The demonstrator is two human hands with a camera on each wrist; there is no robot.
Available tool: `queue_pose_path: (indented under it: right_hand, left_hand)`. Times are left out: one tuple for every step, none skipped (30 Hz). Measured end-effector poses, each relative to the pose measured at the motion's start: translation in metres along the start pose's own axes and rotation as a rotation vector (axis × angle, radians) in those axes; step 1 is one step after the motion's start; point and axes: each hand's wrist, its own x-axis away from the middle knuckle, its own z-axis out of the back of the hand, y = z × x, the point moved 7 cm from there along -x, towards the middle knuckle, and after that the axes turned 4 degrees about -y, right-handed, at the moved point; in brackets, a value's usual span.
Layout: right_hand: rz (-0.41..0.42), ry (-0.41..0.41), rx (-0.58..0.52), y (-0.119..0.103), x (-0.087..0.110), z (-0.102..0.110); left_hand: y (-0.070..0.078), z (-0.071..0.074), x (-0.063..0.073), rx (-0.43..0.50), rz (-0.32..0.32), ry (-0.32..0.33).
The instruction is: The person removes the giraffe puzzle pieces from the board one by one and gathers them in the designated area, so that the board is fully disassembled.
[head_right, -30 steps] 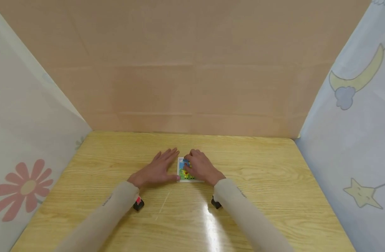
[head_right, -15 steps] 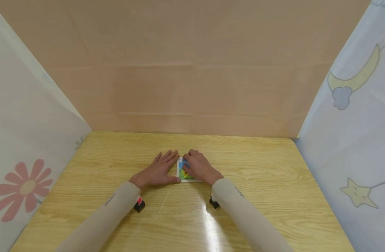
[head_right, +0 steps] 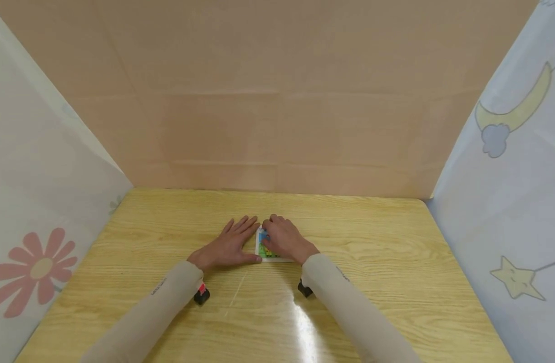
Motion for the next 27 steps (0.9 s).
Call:
queue_pose_path:
  right_hand:
    - [-0.007, -0.005, -0.016, 0.0, -0.001, 0.0]
    - [-0.014, -0.012, -0.029, 0.001, -0.002, 0.0]
    - [-0.02, -0.019, -0.038, 0.001, -0.002, 0.0]
    - [-0.025, -0.025, -0.049, 0.001, -0.002, 0.001]
    - [-0.029, -0.028, -0.061, 0.001, -0.003, 0.001]
    - [-0.031, -0.027, -0.073, 0.002, -0.003, 0.002]
    - [-0.033, -0.024, -0.084, 0.002, -0.003, 0.002]
    - [-0.036, -0.025, -0.096, 0.002, -0.003, 0.002]
    - [-0.035, -0.022, -0.11, 0.003, -0.003, 0.002]
    - [-0.034, -0.02, -0.122, 0.004, -0.003, 0.002]
    - [-0.032, -0.017, -0.135, 0.004, -0.003, 0.002]
    - [-0.028, -0.017, -0.147, 0.004, -0.003, 0.001]
    - [-0.025, -0.018, -0.158, 0.005, -0.003, 0.001]
    - [-0.022, -0.02, -0.165, 0.005, -0.003, 0.0]
    - [-0.02, -0.022, -0.173, 0.005, -0.003, 0.0]
    - [-0.018, -0.025, -0.179, 0.006, -0.003, -0.001]
    - [-0.017, -0.026, -0.184, 0.006, -0.003, -0.002]
    - [-0.015, -0.026, -0.19, 0.007, -0.003, -0.002]
    - [-0.015, -0.026, -0.196, 0.007, -0.003, -0.003]
    - [-0.015, -0.023, -0.205, 0.008, -0.003, -0.003]
    - [-0.016, -0.019, -0.217, 0.008, -0.003, -0.003]
    - [-0.016, -0.015, -0.227, 0.009, -0.004, -0.004]
    - [-0.018, -0.01, -0.231, 0.009, -0.004, -0.004]
    - [-0.018, -0.006, -0.237, 0.01, -0.004, -0.005]
    - [-0.02, -0.002, -0.24, 0.01, -0.004, -0.005]
    - [-0.023, 0.002, -0.244, 0.011, -0.004, -0.006]
    - [-0.025, 0.006, -0.242, 0.011, -0.004, -0.006]
  left_hand:
    - [0.0, 0.0, 0.0, 0.0, 0.001, 0.0]
    - [0.0, 0.0, 0.0, 0.0, 0.003, -0.001]
    - [0.0, 0.0, 0.0, 0.003, 0.005, -0.005]
    - [0.0, 0.0, 0.0, 0.005, 0.006, -0.005]
    - [0.0, 0.0, 0.001, 0.012, 0.008, -0.008]
    - [0.0, 0.0, 0.001, 0.016, 0.009, -0.011]
    - [0.0, 0.0, 0.001, 0.019, 0.01, -0.013]
    - [0.0, 0.001, 0.001, 0.022, 0.011, -0.013]
    - [0.001, 0.001, 0.001, 0.028, 0.01, -0.012]
    - [0.0, 0.001, 0.001, 0.029, 0.012, -0.013]
    - [0.0, 0.001, 0.001, 0.032, 0.014, -0.015]
    - [0.0, 0.001, 0.001, 0.031, 0.016, -0.016]
    - [0.0, 0.0, 0.001, 0.029, 0.018, -0.018]
    - [0.0, 0.0, 0.001, 0.027, 0.021, -0.022]
    - [-0.001, 0.0, 0.0, 0.026, 0.024, -0.026]
    - [-0.001, -0.001, 0.0, 0.026, 0.026, -0.027]
    - [-0.001, -0.001, 0.0, 0.028, 0.025, -0.025]
    - [-0.001, 0.0, 0.0, 0.029, 0.023, -0.022]
    - [-0.001, 0.0, 0.0, 0.031, 0.022, -0.02]
    - [0.0, 0.0, 0.001, 0.036, 0.02, -0.017]
    - [0.0, 0.001, 0.001, 0.041, 0.017, -0.011]
    - [0.0, 0.001, 0.001, 0.047, 0.013, -0.006]
    - [0.0, 0.002, 0.001, 0.048, 0.012, -0.005]
    - [0.0, 0.001, 0.001, 0.047, 0.013, -0.007]
    - [-0.001, 0.001, 0.001, 0.05, 0.012, -0.003]
    - [-0.001, 0.001, 0.001, 0.048, 0.014, -0.005]
    - [-0.002, 0.0, 0.0, 0.046, 0.017, -0.007]
